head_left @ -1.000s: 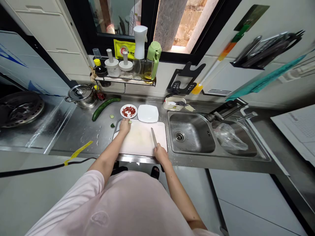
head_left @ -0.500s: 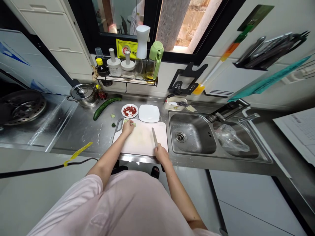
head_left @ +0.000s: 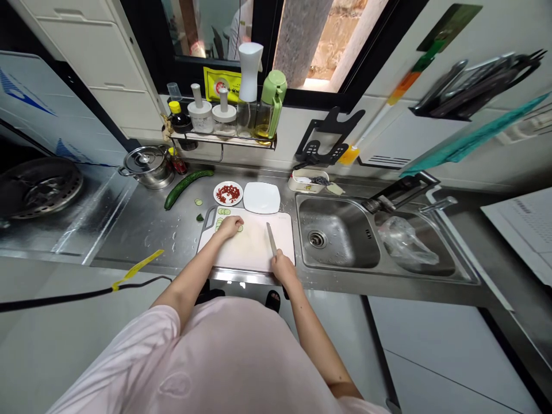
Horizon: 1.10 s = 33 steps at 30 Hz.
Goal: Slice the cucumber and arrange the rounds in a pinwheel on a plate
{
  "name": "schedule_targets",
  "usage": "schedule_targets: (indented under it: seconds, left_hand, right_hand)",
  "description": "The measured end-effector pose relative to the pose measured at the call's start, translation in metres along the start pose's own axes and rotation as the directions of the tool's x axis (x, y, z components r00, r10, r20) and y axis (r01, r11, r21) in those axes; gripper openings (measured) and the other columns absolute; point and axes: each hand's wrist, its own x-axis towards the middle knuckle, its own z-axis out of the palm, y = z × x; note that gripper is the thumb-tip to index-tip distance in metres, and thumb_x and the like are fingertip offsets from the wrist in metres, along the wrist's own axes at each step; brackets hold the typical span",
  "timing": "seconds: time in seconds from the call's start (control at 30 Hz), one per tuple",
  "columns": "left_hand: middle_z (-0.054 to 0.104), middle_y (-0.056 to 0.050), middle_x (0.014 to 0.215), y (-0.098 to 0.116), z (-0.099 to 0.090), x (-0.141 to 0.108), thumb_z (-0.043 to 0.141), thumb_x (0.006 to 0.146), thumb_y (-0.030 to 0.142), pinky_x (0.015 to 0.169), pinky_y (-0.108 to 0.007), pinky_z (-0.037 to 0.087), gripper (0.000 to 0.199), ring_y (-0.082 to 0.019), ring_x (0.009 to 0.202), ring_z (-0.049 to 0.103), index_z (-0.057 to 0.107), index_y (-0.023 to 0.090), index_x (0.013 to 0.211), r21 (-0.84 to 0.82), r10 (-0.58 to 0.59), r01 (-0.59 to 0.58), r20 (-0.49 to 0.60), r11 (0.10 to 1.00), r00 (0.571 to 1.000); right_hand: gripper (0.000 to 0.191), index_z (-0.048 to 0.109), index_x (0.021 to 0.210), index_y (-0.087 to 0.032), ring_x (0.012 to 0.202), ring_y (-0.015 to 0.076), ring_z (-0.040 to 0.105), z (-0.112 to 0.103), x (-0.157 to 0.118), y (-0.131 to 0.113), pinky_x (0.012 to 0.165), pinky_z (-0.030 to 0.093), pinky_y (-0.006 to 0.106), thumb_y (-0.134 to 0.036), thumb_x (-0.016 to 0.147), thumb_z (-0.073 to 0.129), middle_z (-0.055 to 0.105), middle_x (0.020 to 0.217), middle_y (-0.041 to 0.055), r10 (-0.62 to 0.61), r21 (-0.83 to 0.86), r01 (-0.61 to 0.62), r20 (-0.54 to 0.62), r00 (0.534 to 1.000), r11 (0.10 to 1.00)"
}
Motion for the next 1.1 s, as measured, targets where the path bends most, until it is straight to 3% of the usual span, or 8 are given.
schedule_targets:
  seconds: [0.17,0.27,0.4,0.53,0.87,1.1]
  left_hand:
    - [0.069,-0.004,0.092,0.005,-0.005,0.007,0.052,0.077,0.015,0.084,-0.027,0.043,0.022,-0.018,0.091,0.059,0.07,0.021,0.088,0.088,0.164,-0.174,0.106,0.981,0.981]
    - [0.068,-0.004,0.098,0.006,-0.003,0.009,0.051,0.08,0.017,0.087,-0.027,0.041,0.022,-0.018,0.096,0.058,0.069,0.021,0.092,0.042,0.221,-0.223,0.037,0.974,0.975]
    - [0.068,-0.004,0.098,0.001,0.003,0.006,0.05,0.081,0.017,0.083,-0.027,0.042,0.022,-0.017,0.092,0.058,0.067,0.019,0.095,-0.008,0.015,-0.017,-0.145,1.0,0.989]
    - [0.066,-0.004,0.086,-0.008,0.013,0.0,0.056,0.077,0.018,0.075,-0.026,0.042,0.017,-0.016,0.081,0.058,0.067,0.019,0.09,-0.015,-0.156,0.156,-0.141,0.988,0.978]
    - [0.062,-0.003,0.086,-0.015,0.026,0.004,0.062,0.072,0.02,0.072,-0.024,0.04,0.014,-0.014,0.079,0.056,0.064,0.019,0.086,-0.016,-0.244,0.245,-0.163,0.969,0.956]
    - [0.062,-0.004,0.087,-0.014,0.026,0.007,0.062,0.073,0.024,0.073,-0.026,0.04,0.013,-0.016,0.082,0.056,0.063,0.02,0.085,0.012,-0.244,0.249,-0.158,0.968,0.957]
  right_hand:
    - [0.028,0.047,0.109,-0.018,0.092,0.0248,0.061,-0.005,-0.003,-0.003,0.071,0.041,0.032,-0.025,0.091,0.028,0.064,0.098,0.0131,0.007,0.005,-0.007,0.016,1.0,1.0]
    - [0.028,0.047,0.109,-0.017,0.091,0.024,0.061,-0.006,-0.004,-0.003,0.071,0.04,0.031,-0.025,0.091,0.027,0.064,0.098,0.0131,0.007,0.003,-0.007,0.012,1.0,1.0]
    - [0.028,0.047,0.11,-0.017,0.091,0.0231,0.061,-0.006,-0.004,-0.003,0.071,0.04,0.03,-0.024,0.091,0.027,0.065,0.098,0.0129,0.002,-0.004,-0.002,0.011,1.0,1.0]
    - [0.029,0.047,0.111,-0.017,0.092,0.0231,0.061,-0.006,-0.003,-0.003,0.071,0.04,0.03,-0.023,0.091,0.027,0.064,0.099,0.0135,0.0,-0.014,0.001,0.018,1.0,1.0]
    - [0.028,0.049,0.109,-0.019,0.09,0.0222,0.061,-0.01,-0.01,-0.007,0.069,0.038,0.028,-0.026,0.092,0.028,0.065,0.096,0.0108,-0.089,-0.082,0.085,-0.044,0.995,0.993]
    - [0.028,0.05,0.109,-0.019,0.088,0.0217,0.061,-0.008,-0.023,-0.028,0.069,0.037,0.028,-0.027,0.092,0.03,0.065,0.096,0.0107,-0.206,-0.148,0.207,0.026,0.978,0.967]
